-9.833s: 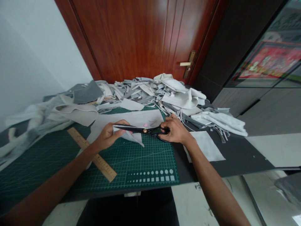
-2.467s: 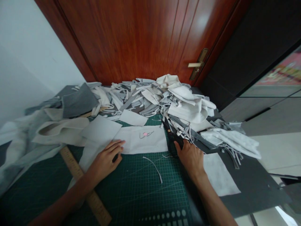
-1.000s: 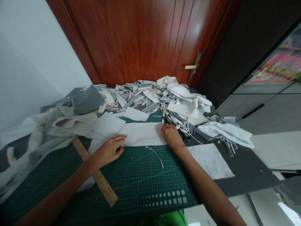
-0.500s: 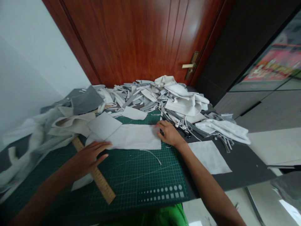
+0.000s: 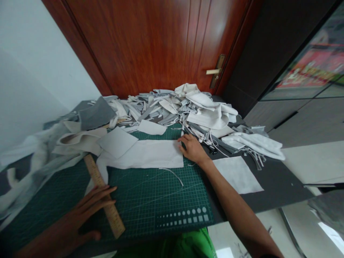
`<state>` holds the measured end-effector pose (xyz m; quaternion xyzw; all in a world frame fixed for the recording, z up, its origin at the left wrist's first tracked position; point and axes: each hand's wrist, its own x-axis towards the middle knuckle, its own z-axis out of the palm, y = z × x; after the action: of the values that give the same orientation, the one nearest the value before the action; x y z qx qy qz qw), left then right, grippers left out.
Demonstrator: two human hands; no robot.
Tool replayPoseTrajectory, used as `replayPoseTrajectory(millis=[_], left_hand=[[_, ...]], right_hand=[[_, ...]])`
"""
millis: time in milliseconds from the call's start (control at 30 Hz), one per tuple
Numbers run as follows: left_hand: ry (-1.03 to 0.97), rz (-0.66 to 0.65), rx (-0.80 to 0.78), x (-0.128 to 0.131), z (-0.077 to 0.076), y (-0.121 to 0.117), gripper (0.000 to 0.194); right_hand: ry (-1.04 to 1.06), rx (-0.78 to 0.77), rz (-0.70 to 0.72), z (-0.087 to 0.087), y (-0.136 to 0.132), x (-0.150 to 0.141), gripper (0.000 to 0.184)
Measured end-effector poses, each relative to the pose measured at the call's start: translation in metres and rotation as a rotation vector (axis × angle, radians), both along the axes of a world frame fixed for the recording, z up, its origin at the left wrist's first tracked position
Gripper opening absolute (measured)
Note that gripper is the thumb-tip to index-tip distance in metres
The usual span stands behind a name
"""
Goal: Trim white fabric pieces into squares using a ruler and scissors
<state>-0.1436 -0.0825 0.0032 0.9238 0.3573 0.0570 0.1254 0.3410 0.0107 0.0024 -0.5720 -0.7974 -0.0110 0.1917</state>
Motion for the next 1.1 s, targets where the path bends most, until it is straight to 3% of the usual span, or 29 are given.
replayPoseTrajectory(millis=[100, 167, 233, 367, 467, 633, 733, 800, 833, 967, 1000, 1033, 1100], left_hand=[[0.001, -0.067, -0.025, 0.011, 0.009, 0.015, 0.069], [0.004, -0.023, 0.028, 0.028, 0.016, 0.035, 0.052], [0.014, 0.033, 0.113, 0.054, 0.019, 0.060, 0.050], [0.041, -0.041, 0.220, 0.109, 0.010, 0.109, 0.061], [0.069, -0.052, 0.217, 0.138, -0.001, 0.129, 0.062], [0.076, -0.007, 0.213, 0.157, -0.009, 0.135, 0.067], [0.069, 0.001, 0.233, 0.158, -0.014, 0.133, 0.066], [0.068, 0.008, 0.249, 0.157, -0.017, 0.132, 0.064], [0.068, 0.013, 0.257, 0.157, -0.018, 0.132, 0.064], [0.086, 0.020, 0.258, 0.158, -0.021, 0.131, 0.066], [0.096, 0.018, 0.251, 0.158, -0.021, 0.131, 0.067], [0.104, 0.017, 0.245, 0.158, -0.021, 0.131, 0.067], [0.106, 0.020, 0.243, 0.158, -0.020, 0.130, 0.067]], right_hand=[[-0.024, 0.023, 0.020, -0.006, -0.004, -0.020, 0.037], [-0.028, 0.034, -0.022, -0.012, -0.001, -0.027, 0.043], [-0.017, 0.045, -0.053, -0.018, 0.007, -0.028, 0.043], [0.028, 0.065, -0.069, -0.024, 0.026, -0.018, 0.027], [0.070, 0.095, -0.100, -0.021, 0.032, -0.011, 0.025], [0.126, 0.196, -0.079, -0.004, 0.017, -0.038, 0.048], [0.119, 0.163, 0.232, -0.007, -0.001, -0.074, 0.066], [0.048, 0.042, 0.316, -0.017, -0.009, -0.087, 0.066], [0.020, -0.016, 0.248, -0.023, -0.011, -0.088, 0.064], [0.004, -0.136, -0.344, -0.029, -0.013, -0.063, 0.068], [0.013, -0.136, -0.390, -0.027, -0.014, -0.058, 0.067], [0.021, -0.117, -0.345, -0.023, -0.015, -0.055, 0.066], [0.015, -0.061, -0.025, -0.016, -0.021, -0.057, 0.064]])
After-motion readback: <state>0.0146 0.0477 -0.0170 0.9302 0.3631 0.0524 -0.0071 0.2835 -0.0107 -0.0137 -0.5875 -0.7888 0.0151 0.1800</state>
